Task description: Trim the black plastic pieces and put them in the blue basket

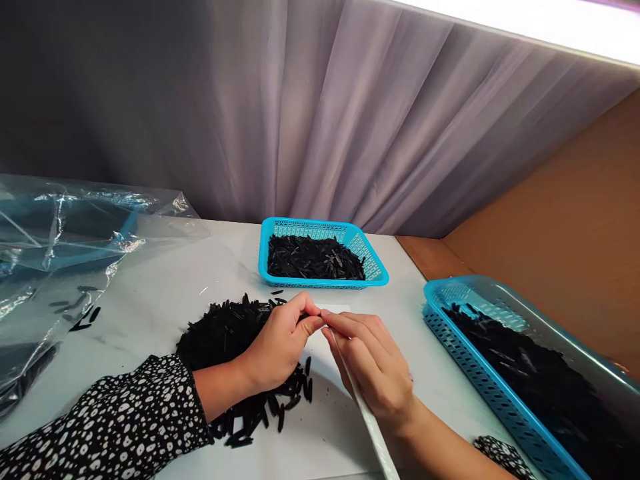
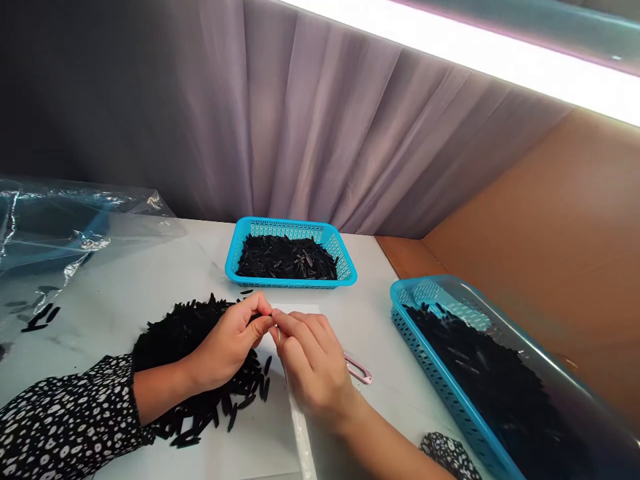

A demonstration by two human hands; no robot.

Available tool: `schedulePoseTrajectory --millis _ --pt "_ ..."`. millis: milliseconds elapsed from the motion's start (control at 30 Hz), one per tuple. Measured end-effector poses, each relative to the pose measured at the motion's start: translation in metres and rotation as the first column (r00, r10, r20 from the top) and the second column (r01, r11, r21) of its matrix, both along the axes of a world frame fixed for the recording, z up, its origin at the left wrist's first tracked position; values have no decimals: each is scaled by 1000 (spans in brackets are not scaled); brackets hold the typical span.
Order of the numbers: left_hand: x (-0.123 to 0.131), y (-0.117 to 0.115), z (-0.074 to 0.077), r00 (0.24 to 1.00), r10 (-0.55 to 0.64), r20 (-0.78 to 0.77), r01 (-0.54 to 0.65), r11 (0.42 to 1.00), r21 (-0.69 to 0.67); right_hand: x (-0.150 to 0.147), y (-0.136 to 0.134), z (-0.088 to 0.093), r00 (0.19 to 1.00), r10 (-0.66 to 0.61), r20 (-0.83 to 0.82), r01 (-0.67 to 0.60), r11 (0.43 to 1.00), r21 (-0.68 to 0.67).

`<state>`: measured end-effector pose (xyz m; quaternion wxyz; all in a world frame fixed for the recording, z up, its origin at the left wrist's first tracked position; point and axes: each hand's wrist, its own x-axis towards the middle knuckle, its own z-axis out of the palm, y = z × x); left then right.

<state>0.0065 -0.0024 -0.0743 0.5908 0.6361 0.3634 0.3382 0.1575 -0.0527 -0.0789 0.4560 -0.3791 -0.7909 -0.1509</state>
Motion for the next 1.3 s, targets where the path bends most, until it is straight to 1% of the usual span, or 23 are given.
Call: schedulePoseTrajectory --millis 67,133,200,300,367,433,500,533,567,633,700,767,867,933,1000,1067,1100,1167,1233,1300 --pt "0 0 0 999 -19 34 20 999 -26 3 1 -1 1000 8 -23 -7 1000 26" --pt "0 0 0 996 -47 75 51 997 -51 6 2 -3 998 -11 -63 12 1000 12" --pt "-1 1 -2 990 -75 122 85 993 -81 10 3 -4 989 -71 -132 59 994 -87" --pt "-2 2 -5 981 -89 175 110 987 -119 16 4 1 950 -183 -254 112 956 -272" --pt "-3 3 -6 979 -87 185 112 985 -131 21 6 7 931 -233 -282 137 937 -321" --pt "-3 4 -7 978 -89 188 115 984 -135 29 8 11 931 -273 -241 162 904 -395" --pt "-3 4 -7 976 -86 198 115 984 -137 40 7 10 951 -284 -122 188 844 -502" --pt "-3 5 -7 976 -86 202 116 983 -139 46 6 6 961 -276 -32 213 806 -552" --pt "-3 5 -7 974 -87 207 118 983 -143 54 3 1 961 -266 75 260 780 -570" --pt "-4 5 -6 972 -94 214 128 980 -153 69 -3 -13 923 -285 257 384 711 -589" --pt "-4 5 -6 971 -106 214 143 976 -164 82 -9 -27 912 -292 289 411 642 -647" --pt "-4 6 -6 970 -111 217 148 975 -167 91 -13 -36 928 -295 225 365 614 -699" --pt "-3 6 -7 968 -107 226 145 977 -158 94 -16 -37 965 -247 88 226 614 -756" --pt "-3 6 -7 968 -102 231 139 979 -149 89 -16 -32 976 -220 -8 137 636 -760" --pt "-3 5 -7 969 -98 228 133 981 -139 81 -16 -23 968 -206 -145 35 679 -734" --pt "-3 5 -7 973 -94 213 124 984 -128 72 -16 -12 944 -175 -280 -65 733 -677" --pt "-3 4 -7 975 -91 201 117 985 -124 67 -16 -6 935 -152 -320 -97 759 -644" --pt "-3 4 -8 981 -81 177 103 988 -116 58 -15 6 935 -102 -340 -120 810 -574" --pt "-4 4 -9 984 -72 161 89 991 -104 50 -14 16 931 -66 -359 -151 826 -543" --pt "-4 5 -10 985 -67 159 82 993 -89 42 -12 21 918 -41 -393 -188 829 -527"
